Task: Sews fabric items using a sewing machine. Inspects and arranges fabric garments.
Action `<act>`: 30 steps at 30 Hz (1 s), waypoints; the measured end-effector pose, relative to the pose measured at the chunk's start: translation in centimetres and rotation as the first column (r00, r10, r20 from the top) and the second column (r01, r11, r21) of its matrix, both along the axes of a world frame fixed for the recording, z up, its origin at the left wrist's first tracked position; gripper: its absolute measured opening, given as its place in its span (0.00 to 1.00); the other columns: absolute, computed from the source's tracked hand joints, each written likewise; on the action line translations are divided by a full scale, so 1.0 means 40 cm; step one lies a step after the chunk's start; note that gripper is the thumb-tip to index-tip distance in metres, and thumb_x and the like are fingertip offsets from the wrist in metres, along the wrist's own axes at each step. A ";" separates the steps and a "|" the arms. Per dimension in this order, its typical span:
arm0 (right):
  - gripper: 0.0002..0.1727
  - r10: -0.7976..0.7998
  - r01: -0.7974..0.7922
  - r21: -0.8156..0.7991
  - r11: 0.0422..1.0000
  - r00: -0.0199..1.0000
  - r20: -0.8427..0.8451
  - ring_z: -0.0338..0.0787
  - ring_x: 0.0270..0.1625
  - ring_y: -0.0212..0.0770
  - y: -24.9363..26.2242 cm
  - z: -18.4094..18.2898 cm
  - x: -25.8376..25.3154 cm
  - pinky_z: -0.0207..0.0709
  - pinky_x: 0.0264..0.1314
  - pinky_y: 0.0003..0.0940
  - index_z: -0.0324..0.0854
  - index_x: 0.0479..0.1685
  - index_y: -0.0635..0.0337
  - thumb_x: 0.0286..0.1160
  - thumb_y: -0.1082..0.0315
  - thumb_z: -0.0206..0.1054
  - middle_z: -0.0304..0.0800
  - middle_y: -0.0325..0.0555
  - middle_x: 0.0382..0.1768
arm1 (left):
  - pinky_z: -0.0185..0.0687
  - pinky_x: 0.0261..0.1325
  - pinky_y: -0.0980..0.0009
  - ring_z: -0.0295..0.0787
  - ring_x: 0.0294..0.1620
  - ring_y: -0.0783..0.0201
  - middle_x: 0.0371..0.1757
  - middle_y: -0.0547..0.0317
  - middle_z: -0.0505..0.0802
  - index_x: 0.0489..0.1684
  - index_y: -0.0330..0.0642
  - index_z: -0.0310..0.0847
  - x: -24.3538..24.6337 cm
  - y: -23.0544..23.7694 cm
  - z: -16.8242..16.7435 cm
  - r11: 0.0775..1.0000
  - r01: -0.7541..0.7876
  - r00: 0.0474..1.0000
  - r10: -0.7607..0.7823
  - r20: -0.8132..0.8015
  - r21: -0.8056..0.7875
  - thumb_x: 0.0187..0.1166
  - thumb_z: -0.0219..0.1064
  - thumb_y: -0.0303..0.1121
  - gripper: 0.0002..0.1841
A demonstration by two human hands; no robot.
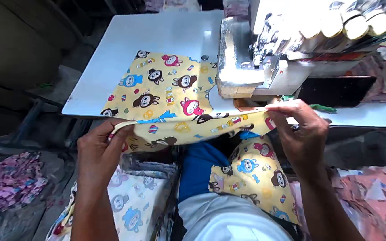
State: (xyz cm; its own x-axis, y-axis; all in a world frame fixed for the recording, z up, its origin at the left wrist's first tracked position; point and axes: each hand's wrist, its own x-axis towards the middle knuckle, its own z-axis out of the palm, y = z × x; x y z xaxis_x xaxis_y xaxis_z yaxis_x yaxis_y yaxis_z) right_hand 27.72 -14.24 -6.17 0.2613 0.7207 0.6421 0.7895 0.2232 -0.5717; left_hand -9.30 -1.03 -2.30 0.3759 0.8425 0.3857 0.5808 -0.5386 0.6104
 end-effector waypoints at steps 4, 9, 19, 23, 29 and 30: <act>0.09 -0.090 0.087 0.033 0.996 0.991 0.100 0.91 0.45 0.39 0.088 0.014 0.041 0.83 0.49 0.32 0.91 0.50 0.62 0.81 0.70 0.67 0.92 0.51 0.44 | 0.82 0.51 0.51 0.87 0.46 0.48 0.51 0.33 0.89 0.61 0.25 0.77 0.146 0.159 0.075 0.983 -0.029 0.990 0.053 -0.129 0.183 0.89 0.59 0.35 0.17; 0.10 -0.222 0.216 0.054 0.975 0.947 0.232 0.93 0.46 0.49 0.206 0.015 0.075 0.84 0.46 0.44 0.90 0.52 0.61 0.83 0.66 0.67 0.93 0.53 0.46 | 0.74 0.72 0.41 0.79 0.73 0.34 0.73 0.31 0.81 0.76 0.31 0.74 0.419 0.150 0.066 0.928 0.178 0.955 -0.083 -0.283 0.328 0.88 0.52 0.24 0.20; 0.19 0.068 -0.210 -0.087 0.974 0.635 -0.770 0.83 0.17 0.23 0.101 -0.109 0.000 0.82 0.17 0.20 0.76 0.67 0.70 0.82 0.69 0.65 0.93 0.42 0.46 | 0.58 0.90 0.52 0.73 0.85 0.51 0.78 0.50 0.85 0.73 0.40 0.84 0.558 0.074 -0.101 0.858 0.385 0.893 -0.253 -0.373 0.339 0.91 0.52 0.52 0.28; 0.16 0.131 -0.356 -0.047 0.933 0.459 -0.879 0.81 0.15 0.21 0.076 -0.151 -0.054 0.80 0.15 0.18 0.79 0.61 0.69 0.79 0.71 0.70 0.94 0.40 0.46 | 0.61 0.89 0.54 0.72 0.86 0.52 0.79 0.51 0.84 0.72 0.40 0.85 0.557 0.079 -0.094 0.865 0.380 0.893 -0.251 -0.374 0.328 0.91 0.52 0.51 0.27; 0.09 0.123 -0.354 -0.100 0.930 0.555 -0.823 0.80 0.15 0.21 0.024 -0.185 -0.050 0.79 0.16 0.16 0.88 0.51 0.64 0.83 0.69 0.66 0.91 0.36 0.30 | 0.59 0.90 0.55 0.71 0.87 0.54 0.80 0.52 0.83 0.75 0.39 0.82 0.567 0.105 -0.085 0.855 0.418 0.880 -0.297 -0.370 0.307 0.91 0.50 0.51 0.28; 0.10 0.116 -0.354 -0.126 0.927 0.589 -0.799 0.81 0.16 0.21 0.011 -0.192 -0.045 0.79 0.17 0.17 0.88 0.51 0.64 0.83 0.69 0.65 0.91 0.36 0.31 | 0.60 0.89 0.54 0.71 0.86 0.54 0.81 0.52 0.82 0.75 0.39 0.82 0.569 0.112 -0.082 0.848 0.432 0.874 -0.312 -0.372 0.306 0.91 0.51 0.51 0.28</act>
State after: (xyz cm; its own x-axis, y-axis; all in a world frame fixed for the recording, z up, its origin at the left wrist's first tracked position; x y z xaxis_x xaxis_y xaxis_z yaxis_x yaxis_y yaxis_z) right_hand 25.91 -13.78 -13.83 0.3651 0.9277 0.0775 -0.0287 0.0944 -0.9951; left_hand 13.48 3.46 -5.59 0.7781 0.4323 0.4557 0.4094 -0.8992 0.1542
